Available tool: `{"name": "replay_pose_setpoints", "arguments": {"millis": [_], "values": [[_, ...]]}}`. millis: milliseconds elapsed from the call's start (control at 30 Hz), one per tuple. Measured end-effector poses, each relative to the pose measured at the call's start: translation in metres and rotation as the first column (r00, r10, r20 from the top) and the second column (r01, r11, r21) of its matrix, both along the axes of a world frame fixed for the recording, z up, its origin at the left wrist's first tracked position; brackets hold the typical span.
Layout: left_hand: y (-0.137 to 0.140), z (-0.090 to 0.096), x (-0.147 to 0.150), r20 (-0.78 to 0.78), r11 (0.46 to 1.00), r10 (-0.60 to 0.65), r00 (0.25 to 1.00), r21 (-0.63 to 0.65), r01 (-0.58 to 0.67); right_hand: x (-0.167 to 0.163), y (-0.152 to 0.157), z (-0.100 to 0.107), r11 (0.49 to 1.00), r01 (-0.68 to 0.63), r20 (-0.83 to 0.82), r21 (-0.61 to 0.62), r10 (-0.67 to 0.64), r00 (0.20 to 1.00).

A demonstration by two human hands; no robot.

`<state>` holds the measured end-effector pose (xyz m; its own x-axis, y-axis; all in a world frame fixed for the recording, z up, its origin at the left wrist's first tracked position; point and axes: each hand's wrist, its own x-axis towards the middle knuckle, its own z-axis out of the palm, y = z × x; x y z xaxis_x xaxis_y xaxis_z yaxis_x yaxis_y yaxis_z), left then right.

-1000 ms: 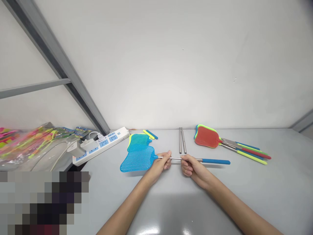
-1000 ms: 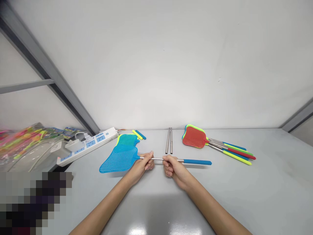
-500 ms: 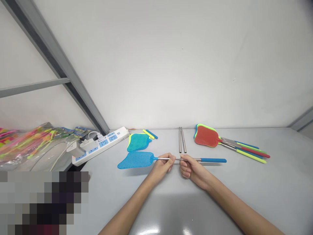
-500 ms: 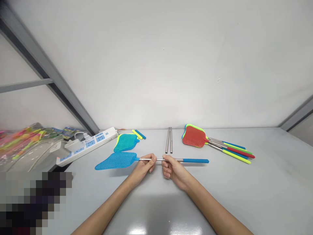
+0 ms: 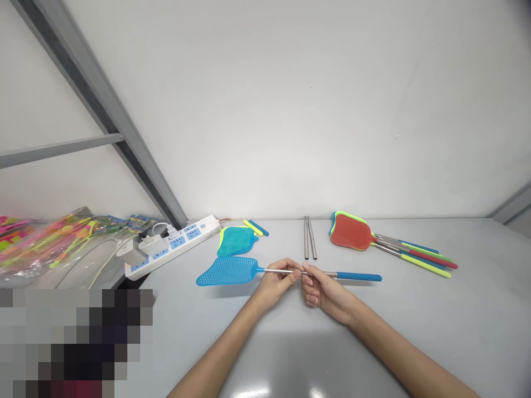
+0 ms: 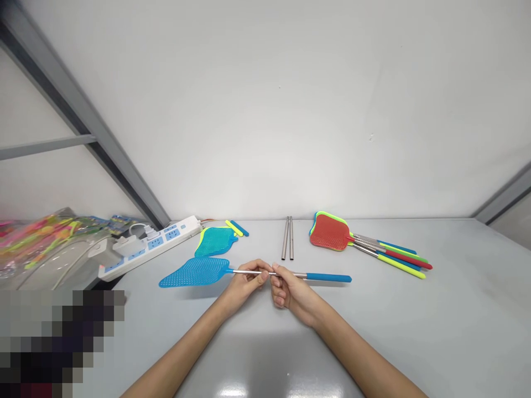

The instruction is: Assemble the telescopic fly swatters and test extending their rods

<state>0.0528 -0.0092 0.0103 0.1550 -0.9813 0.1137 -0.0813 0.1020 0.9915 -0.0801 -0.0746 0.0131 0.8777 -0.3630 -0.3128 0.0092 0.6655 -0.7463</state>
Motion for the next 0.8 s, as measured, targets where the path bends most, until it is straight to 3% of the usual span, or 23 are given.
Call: {"name": "replay_pose_setpoints", "arguments": {"millis": [200, 400, 800], "values": [[-0.0011, -0.0007, 0.0010, -0.065, 0.999, -0.002, 0.998, 0.043, 0.005, 0.0012, -0.0009, -0.0023, 1.000, 0.001, -0.005, 0.007, -0.001, 1.000], [-0.0014, -0.0055, 0.0007, -0.215, 0.996, 0.084, 0.973, 0.039, -0.078, 0.0034, 0.0007, 0.0000, 0.999, 0.030, -0.029, -0.010, -0.030, 0.999], [-0.0056, -0.0095, -0.0017, -0.264, 0.988, 0.153, 0.952, 0.043, -0.147, 0.0050, 0.0003, -0.0043, 0.994, 0.107, -0.006, 0.005, -0.107, 0.994]]}}
